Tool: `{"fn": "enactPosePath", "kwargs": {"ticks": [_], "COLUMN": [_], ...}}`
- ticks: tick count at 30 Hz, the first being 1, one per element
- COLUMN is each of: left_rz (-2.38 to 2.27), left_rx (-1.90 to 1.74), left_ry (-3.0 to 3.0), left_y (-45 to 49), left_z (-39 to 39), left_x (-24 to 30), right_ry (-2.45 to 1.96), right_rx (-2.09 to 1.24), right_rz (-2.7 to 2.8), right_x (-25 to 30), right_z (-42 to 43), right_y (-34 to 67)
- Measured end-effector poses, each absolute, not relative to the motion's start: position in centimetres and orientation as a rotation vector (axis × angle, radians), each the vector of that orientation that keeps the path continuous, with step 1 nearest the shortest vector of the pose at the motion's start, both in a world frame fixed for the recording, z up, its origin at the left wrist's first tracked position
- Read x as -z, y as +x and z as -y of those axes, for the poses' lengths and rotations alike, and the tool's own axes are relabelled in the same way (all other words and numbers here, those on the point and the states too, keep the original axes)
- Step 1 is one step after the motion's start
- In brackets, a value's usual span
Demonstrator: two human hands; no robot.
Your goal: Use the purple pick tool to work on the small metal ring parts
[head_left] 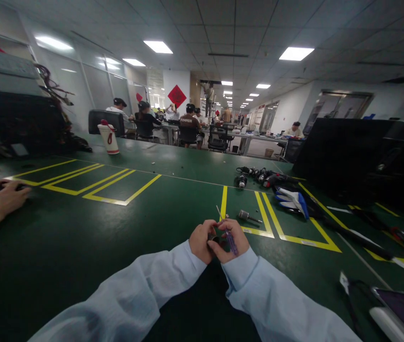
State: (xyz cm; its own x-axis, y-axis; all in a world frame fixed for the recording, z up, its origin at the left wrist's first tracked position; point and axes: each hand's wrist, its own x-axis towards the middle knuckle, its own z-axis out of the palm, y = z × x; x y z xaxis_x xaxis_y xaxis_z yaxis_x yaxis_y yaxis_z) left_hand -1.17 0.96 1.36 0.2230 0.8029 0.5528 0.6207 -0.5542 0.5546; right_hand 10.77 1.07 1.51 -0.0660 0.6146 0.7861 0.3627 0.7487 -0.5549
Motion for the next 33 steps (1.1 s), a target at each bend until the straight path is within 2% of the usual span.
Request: {"fn": "enactPosePath", "kwargs": {"ticks": [9, 14, 18, 21, 24, 28, 33], "left_rz": [-1.238, -1.140, -1.242, -1.312, -1.336, -1.334, -1.284], "left_rx": [-1.334, -1.508, -1.649, -1.620, -1.539, -1.376, -1.160], "left_ry": [2.378, 2.488, 2.498, 2.436, 2.307, 2.244, 2.482], "left_y": [1.3, 2.2, 1.5, 0.8, 0.6, 1.3, 2.8], "left_z": [0.6, 0.7, 0.4, -0.3, -1.4, -2.8, -4.0], "left_x": [-1.5, -1.5, -1.9, -2.0, -1.8, -1.6, -1.9], "right_ry": [-0.771, -0.778, -0.926, -1.096, -1.358, -1.585, -1.778], "right_rx": [-0.050, 0.070, 0.061, -0.009, 0.062, 0.122, 0.092], "right_rz": [1.814, 1.723, 1.546, 1.294, 1.019, 0.868, 0.916], "right_x": [-2.4, -2.1, -3.3, -4.3, -4.4, -2.9, -0.4], "right_z": [1.9, 1.9, 0.7, -0.5, -1.5, -2.7, -3.9], "right_y": [12.9, 14.2, 16.6, 19.4, 22.6, 26.8, 29.6]}}
